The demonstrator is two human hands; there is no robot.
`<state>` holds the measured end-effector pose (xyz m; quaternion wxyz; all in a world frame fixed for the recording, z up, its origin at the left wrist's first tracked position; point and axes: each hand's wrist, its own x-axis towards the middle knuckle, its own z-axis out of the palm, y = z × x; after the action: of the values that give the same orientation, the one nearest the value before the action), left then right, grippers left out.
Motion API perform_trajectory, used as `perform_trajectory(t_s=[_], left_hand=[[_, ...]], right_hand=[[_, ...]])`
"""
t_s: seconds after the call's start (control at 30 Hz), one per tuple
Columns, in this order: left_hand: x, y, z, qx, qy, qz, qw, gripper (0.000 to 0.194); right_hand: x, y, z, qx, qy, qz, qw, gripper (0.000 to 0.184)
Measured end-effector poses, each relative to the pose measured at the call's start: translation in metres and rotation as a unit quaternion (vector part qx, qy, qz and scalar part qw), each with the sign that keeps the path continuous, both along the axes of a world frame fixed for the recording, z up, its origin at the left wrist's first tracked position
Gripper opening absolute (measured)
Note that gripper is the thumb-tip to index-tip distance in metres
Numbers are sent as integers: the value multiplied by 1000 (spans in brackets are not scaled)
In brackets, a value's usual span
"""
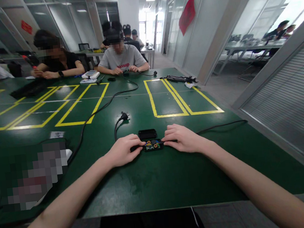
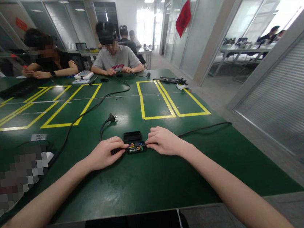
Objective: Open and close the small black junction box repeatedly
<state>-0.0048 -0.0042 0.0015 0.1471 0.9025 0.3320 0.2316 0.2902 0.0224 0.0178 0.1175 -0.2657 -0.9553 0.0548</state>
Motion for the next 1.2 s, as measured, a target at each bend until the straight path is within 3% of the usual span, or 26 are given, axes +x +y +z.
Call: perform_trajectory(t_s=[0.23,0.4,0.53,0.63,0.73,0.9,1.03,1.2], left_hand=[[-8,5,8,35,68,24,997,18],[-6,4,8,61,94,26,993,18],[-4,3,4,58,63,31,996,19],[-5,6,0,15,-9,40,999,20],[-6,10,-4,-39,-65,87,993,21],[-3,15,-11,-31,-64,197,978,22],[1,15,-12,-36,-71,201,976,19],[4,14,-10,-130,-153,186,962,20]], right_hand=[[-11,1,-9,79,-7,-4,997,28],[-13,4,-14,87,7,-19,996,27],[-15,3,-17,73,20,-32,997,24],[-19,3,-25,68,75,-104,989,25],[-24,5,-34,63,130,-187,972,28],[-30,12,-42,-23,147,-193,970,24],[-31,13,-40,-95,199,-197,955,20],[-32,11,-38,-175,271,-216,922,18]])
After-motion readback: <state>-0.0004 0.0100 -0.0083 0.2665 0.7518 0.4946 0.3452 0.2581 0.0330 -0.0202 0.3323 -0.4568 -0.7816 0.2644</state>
